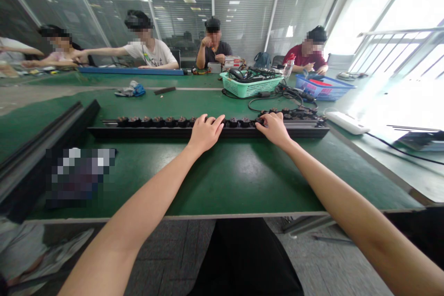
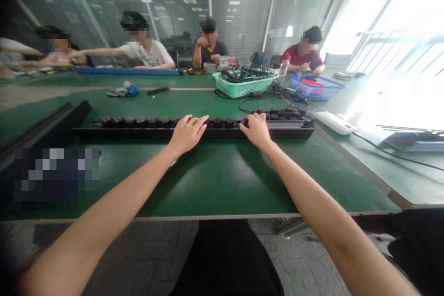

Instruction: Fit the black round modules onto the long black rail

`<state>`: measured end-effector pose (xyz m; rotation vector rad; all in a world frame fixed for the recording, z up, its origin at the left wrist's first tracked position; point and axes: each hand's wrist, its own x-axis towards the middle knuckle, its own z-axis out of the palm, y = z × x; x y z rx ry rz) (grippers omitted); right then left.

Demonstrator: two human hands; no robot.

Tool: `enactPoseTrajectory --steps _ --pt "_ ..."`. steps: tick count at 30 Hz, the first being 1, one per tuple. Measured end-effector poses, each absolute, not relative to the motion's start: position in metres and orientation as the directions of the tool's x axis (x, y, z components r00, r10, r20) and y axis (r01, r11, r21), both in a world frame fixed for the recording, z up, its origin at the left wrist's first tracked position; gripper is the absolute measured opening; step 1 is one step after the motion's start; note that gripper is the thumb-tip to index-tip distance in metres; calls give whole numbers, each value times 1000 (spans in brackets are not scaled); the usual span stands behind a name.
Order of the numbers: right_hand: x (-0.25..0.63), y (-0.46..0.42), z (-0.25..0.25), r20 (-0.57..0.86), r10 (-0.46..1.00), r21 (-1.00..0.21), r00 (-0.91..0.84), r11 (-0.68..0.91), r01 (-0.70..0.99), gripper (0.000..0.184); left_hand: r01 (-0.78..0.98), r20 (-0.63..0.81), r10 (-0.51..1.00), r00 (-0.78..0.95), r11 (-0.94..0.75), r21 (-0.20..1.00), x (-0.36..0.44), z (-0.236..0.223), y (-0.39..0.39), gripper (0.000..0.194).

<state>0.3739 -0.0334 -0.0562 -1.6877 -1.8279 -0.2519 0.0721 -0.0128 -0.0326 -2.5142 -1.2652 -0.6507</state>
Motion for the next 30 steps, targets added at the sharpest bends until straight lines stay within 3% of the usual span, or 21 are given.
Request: enactPoseTrajectory --steps 30 --pt "375 -35 -54 562 826 -245 40 120 962 34 808 500 694 519 -589 -22 73 -34 -12 53"
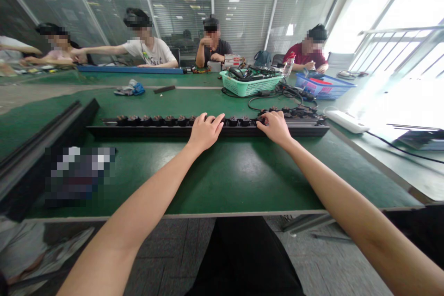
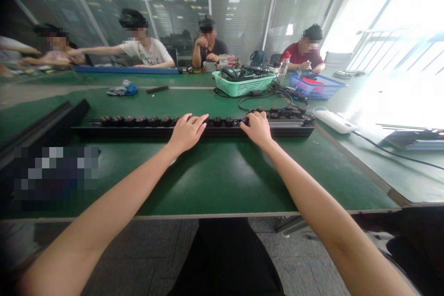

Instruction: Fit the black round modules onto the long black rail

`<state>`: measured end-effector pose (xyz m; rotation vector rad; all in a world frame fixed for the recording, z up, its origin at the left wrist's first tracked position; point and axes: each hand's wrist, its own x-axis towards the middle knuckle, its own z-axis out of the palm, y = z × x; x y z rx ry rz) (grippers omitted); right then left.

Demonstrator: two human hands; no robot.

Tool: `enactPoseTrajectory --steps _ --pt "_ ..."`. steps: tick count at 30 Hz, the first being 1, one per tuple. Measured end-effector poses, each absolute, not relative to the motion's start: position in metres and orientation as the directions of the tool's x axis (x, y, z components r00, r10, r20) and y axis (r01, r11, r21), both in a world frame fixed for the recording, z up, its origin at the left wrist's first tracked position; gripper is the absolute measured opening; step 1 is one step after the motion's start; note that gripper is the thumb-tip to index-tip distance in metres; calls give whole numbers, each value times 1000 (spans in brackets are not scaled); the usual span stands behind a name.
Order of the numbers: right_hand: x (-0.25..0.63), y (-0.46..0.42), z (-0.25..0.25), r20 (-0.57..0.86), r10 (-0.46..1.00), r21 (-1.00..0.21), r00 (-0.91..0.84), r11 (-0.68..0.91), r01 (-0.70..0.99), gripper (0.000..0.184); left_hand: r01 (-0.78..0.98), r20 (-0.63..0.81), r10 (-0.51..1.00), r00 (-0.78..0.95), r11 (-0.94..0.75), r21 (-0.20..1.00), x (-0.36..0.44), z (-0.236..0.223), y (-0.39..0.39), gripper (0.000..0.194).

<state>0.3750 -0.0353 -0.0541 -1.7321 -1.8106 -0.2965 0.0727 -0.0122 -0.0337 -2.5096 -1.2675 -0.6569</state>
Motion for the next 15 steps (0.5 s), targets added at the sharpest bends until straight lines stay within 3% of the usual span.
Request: enactPoseTrajectory --steps 15 --pt "378 -34 -53 549 836 -223 21 123 967 38 806 500 690 522 -592 -24 72 -33 -13 52"
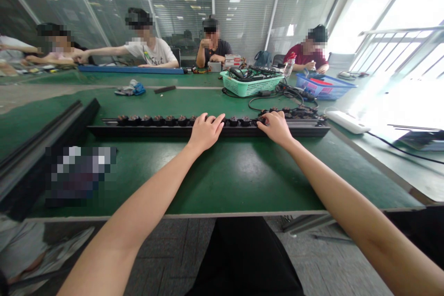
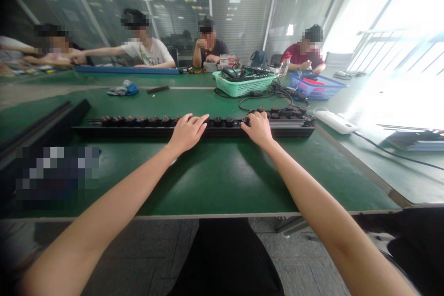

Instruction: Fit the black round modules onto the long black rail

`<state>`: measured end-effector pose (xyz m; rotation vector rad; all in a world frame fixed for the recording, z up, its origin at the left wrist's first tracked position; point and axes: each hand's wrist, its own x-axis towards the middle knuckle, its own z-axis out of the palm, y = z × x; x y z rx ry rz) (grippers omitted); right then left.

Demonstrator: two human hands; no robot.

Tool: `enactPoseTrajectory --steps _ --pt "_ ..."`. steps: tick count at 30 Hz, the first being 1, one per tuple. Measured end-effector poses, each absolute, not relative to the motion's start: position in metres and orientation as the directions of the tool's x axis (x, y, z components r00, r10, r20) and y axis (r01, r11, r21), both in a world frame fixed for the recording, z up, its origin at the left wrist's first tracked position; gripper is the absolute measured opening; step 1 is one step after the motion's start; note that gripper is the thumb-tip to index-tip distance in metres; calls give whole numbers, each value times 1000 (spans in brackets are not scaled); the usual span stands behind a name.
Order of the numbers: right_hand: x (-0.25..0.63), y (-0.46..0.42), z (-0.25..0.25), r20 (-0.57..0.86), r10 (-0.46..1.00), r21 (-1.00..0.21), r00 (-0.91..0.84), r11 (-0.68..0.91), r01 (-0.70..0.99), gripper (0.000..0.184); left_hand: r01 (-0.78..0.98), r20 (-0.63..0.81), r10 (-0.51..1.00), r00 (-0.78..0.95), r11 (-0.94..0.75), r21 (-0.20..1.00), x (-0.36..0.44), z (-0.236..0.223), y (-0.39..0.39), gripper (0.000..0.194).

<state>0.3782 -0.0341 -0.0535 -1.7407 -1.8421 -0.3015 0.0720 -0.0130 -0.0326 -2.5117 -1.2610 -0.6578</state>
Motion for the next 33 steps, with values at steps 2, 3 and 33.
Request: enactPoseTrajectory --steps 2,3,33 --pt "379 -34 -53 545 838 -218 17 122 968 38 807 500 692 520 -590 -22 72 -32 -13 52" --pt "379 -34 -53 544 839 -217 15 123 968 39 808 495 696 519 -589 -19 72 -32 -14 52" --pt "385 -38 -53 533 846 -196 23 97 976 40 817 481 706 519 -576 -35 73 -32 -13 53"
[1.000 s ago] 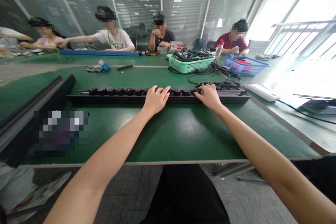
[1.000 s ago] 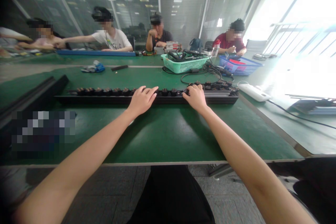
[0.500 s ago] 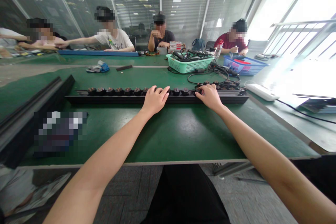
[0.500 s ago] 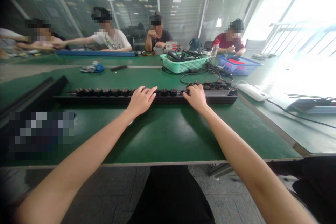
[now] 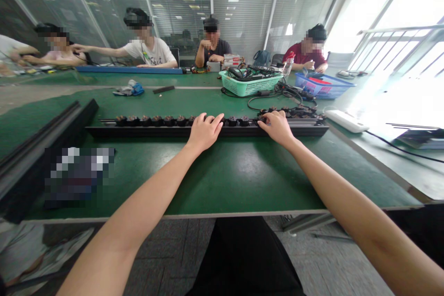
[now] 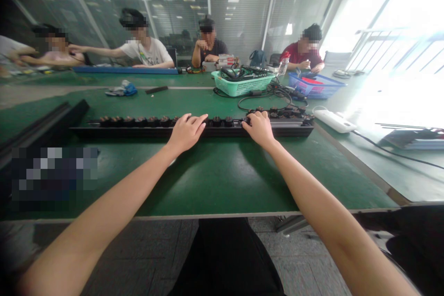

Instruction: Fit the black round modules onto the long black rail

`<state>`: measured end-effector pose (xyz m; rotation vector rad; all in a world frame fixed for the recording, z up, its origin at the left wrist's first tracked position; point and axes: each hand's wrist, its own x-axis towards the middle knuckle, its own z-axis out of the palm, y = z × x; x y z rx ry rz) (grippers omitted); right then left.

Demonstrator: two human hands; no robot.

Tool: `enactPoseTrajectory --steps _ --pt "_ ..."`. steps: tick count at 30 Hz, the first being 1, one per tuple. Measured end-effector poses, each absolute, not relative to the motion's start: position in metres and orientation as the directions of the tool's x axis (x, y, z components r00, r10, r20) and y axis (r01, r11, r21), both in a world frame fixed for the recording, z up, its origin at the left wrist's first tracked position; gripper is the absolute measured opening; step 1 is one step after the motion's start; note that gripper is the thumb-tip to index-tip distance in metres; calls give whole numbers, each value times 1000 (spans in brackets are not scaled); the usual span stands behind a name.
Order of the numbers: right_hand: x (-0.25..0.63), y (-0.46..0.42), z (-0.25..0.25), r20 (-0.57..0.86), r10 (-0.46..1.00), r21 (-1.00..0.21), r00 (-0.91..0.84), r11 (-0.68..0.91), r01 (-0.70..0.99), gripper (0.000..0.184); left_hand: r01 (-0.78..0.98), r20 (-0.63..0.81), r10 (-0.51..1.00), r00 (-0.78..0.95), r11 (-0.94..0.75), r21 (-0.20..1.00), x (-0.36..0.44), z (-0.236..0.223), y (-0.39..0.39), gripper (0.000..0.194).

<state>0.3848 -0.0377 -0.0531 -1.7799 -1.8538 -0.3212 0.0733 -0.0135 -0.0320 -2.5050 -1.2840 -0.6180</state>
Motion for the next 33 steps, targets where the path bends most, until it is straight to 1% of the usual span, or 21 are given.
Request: enactPoseTrajectory --steps 10,16,24,33 --pt "385 -41 -50 523 852 -181 28 79 980 39 813 487 701 521 -581 -32 73 -32 -13 53" --pt "387 -41 -49 521 853 -198 28 89 976 37 811 492 699 519 -585 -25 73 -33 -13 53" --pt "387 -39 -52 515 856 -243 50 90 966 40 808 491 700 519 -588 -15 73 -32 -13 53" --pt "389 -38 -53 520 854 -241 30 112 964 37 807 500 695 516 -590 -11 73 -33 -13 52"
